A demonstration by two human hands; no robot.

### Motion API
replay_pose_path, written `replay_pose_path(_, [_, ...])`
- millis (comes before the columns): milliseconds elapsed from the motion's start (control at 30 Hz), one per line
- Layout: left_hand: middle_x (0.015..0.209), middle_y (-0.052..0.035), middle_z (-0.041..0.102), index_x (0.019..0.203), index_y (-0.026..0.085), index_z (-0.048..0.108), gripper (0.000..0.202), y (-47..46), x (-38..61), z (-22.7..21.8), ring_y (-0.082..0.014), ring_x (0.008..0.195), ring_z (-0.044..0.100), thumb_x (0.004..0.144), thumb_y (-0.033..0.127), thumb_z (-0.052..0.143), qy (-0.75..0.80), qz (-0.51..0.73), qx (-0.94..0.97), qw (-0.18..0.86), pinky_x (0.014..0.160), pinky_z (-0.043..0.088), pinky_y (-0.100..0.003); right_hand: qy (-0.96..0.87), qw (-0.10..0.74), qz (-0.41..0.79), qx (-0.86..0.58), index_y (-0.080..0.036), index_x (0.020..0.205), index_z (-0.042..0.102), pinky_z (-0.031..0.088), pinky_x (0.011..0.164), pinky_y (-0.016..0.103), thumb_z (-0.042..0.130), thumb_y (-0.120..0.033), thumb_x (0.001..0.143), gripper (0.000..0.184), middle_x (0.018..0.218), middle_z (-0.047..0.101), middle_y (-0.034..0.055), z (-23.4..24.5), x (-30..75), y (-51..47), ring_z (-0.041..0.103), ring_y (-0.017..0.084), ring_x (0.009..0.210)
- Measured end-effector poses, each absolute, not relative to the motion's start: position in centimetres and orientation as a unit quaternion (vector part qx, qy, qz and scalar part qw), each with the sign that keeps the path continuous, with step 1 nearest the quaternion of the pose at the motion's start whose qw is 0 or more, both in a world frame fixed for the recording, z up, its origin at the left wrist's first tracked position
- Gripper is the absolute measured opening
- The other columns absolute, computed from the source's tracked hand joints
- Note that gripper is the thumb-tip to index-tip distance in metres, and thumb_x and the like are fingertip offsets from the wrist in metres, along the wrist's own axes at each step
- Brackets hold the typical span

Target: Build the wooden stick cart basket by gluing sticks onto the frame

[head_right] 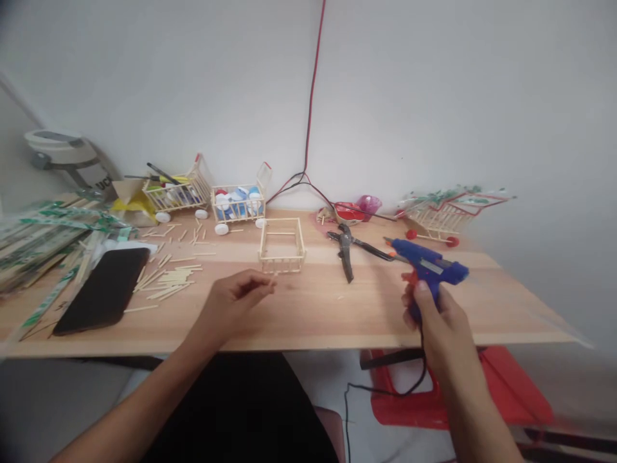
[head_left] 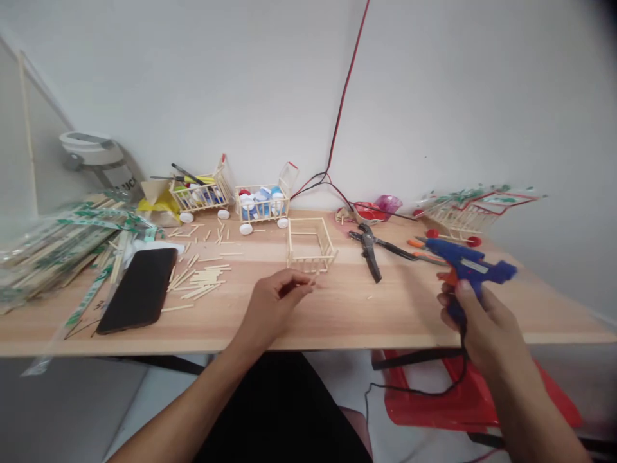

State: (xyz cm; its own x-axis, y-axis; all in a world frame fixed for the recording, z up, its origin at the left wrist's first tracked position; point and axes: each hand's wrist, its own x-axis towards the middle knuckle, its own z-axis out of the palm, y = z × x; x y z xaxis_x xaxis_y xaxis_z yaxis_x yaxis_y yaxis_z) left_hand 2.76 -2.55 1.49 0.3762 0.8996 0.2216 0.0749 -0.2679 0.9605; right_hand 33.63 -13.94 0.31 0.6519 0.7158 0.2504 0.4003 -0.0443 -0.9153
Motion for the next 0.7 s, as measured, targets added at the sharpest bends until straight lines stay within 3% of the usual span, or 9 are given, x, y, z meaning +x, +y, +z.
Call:
replay_pose_path(133, [0.081, -0.0032, 0.074, 0.081, 0.016, 0.072, 0.008, -2.3, 4.9, -0.1, -0.0159, 0.075, 0.066, 0.077, 0.020, 0.066, 0.352, 0.384, 0.650, 0.553, 0.072, 0.049, -0.027, -0.347, 0.596, 0.302, -0.659, -0.020, 0.103, 0.062, 0.025, 0.038, 0.023, 0.060, -0.057, 0.084, 0.042, 0.087, 0.067, 0.0068, 0.9, 28.4, -14.8, 0.036, 0.006, 0.043])
replay_pose_path(233, [0.082, -0.0035, 0.074, 0.079, 0.016, 0.072, 0.008, -2.2, 5.3, -0.6, -0.0163, 0.077, 0.066, 0.077, 0.017, 0.064, 0.356, 0.379, 0.647, 0.559, 0.075, 0.049, -0.027, -0.355, 0.581, 0.379, -0.627, -0.019, 0.109, 0.061, 0.025, 0.039, 0.022, 0.061, -0.054, 0.084, 0.042, 0.082, 0.066, 0.0049, 1.2, 25.5, -15.0, 0.032, 0.004, 0.042])
replay_pose_path(467, [0.086, -0.0036, 0.073, 0.084, 0.016, 0.072, 0.009, -2.5, 4.9, -0.5, -0.0168, 0.082, 0.065, 0.081, 0.021, 0.065, 0.366, 0.411, 0.639, 0.538, 0.077, 0.047, -0.027, -0.383, 0.522, 0.372, -0.665, -0.019, 0.094, 0.063, 0.039, 0.045, 0.021, 0.059, -0.059, 0.084, 0.041, 0.069, 0.058, 0.0020, 1.3, 23.0, -15.2, 0.046, 0.010, 0.054])
replay_pose_path(700, [0.087, -0.0034, 0.072, 0.086, 0.017, 0.073, 0.009, -2.7, 4.8, -0.4, -0.0166, 0.083, 0.065, 0.082, 0.021, 0.066, 0.365, 0.436, 0.638, 0.520, 0.077, 0.048, -0.027, -0.408, 0.500, 0.350, -0.679, -0.021, 0.094, 0.062, 0.047, 0.054, 0.024, 0.057, -0.057, 0.086, 0.037, 0.068, 0.057, 0.0019, 0.1, 24.4, -16.1, 0.052, 0.014, 0.060])
